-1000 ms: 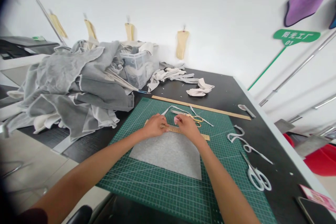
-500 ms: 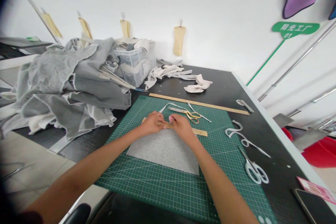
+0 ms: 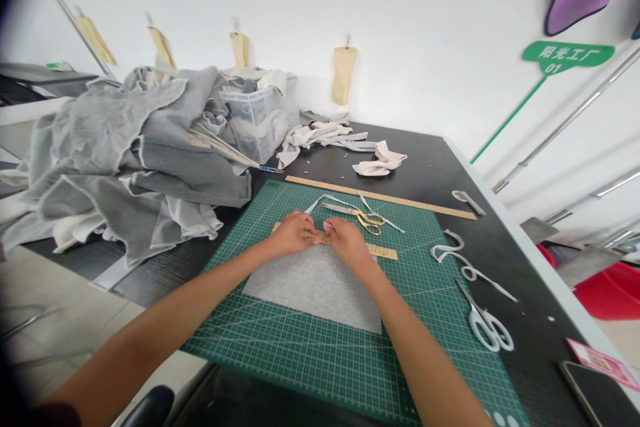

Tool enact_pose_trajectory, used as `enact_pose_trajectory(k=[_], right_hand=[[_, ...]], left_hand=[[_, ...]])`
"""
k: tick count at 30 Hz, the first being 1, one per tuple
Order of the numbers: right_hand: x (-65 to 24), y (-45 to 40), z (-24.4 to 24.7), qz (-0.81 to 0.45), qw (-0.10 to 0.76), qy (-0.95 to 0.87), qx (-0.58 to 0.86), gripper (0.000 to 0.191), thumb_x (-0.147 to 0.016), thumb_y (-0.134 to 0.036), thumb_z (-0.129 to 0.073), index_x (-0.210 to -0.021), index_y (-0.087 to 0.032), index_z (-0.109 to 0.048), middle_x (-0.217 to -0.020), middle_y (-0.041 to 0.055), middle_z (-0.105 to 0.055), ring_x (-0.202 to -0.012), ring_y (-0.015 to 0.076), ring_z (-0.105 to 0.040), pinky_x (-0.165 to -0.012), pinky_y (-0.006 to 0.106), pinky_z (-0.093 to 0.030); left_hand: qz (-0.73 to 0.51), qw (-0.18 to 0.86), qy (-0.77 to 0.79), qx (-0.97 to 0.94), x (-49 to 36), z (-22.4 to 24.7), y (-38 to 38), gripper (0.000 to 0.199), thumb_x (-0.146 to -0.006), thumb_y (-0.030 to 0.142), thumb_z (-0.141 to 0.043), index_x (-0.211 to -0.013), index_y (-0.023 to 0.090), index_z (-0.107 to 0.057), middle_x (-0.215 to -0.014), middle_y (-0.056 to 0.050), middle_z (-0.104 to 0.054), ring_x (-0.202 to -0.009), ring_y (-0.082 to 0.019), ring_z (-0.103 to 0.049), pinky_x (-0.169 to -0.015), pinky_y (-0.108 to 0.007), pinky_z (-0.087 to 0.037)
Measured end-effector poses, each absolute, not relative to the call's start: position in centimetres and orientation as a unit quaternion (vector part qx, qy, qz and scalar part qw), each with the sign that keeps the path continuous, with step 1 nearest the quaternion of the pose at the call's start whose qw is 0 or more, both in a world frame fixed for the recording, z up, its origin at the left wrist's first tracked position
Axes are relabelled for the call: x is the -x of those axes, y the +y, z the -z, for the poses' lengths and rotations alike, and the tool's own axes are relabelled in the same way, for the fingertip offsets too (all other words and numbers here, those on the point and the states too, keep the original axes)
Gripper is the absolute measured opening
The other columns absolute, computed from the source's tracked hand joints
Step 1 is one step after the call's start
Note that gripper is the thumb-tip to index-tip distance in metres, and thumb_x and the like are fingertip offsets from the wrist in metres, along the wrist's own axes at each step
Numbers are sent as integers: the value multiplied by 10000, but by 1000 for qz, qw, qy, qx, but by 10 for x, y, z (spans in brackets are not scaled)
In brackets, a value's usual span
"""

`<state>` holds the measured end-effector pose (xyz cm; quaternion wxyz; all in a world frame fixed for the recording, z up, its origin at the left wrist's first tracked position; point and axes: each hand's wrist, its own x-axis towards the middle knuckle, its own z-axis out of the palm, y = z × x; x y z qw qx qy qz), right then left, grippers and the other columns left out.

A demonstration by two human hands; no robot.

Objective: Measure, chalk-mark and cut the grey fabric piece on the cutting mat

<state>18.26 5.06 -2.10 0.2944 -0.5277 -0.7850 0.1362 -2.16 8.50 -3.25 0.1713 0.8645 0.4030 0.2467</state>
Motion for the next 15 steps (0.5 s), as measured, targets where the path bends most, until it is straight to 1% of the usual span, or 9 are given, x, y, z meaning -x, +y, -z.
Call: enact_pose_trajectory(k=[10,15], right_hand=[[-183,50,19,-124,281,-790,531,209,-949,-147,-495,-844,-209,-665,-819,40,-714,-764,198,-629,-698,272,-400],[-182,49,21,-114,279,-782,546,207,-948,-160,-501,-882,-211,-690,-861,54,-740,-795,207,-647,-714,281,-406]], left_hand=[[-255,172,403,-862,22,34,85,151,-747,334,-826,-866,242,-810,-969,-15,-730,-945,-221,-606,-853,-326,-454],[-254,172,397,-865,22,35,85,158,-750,329,-825,-887,251,-813,-964,-13,-731,-941,-219,-607,-859,-333,-458]])
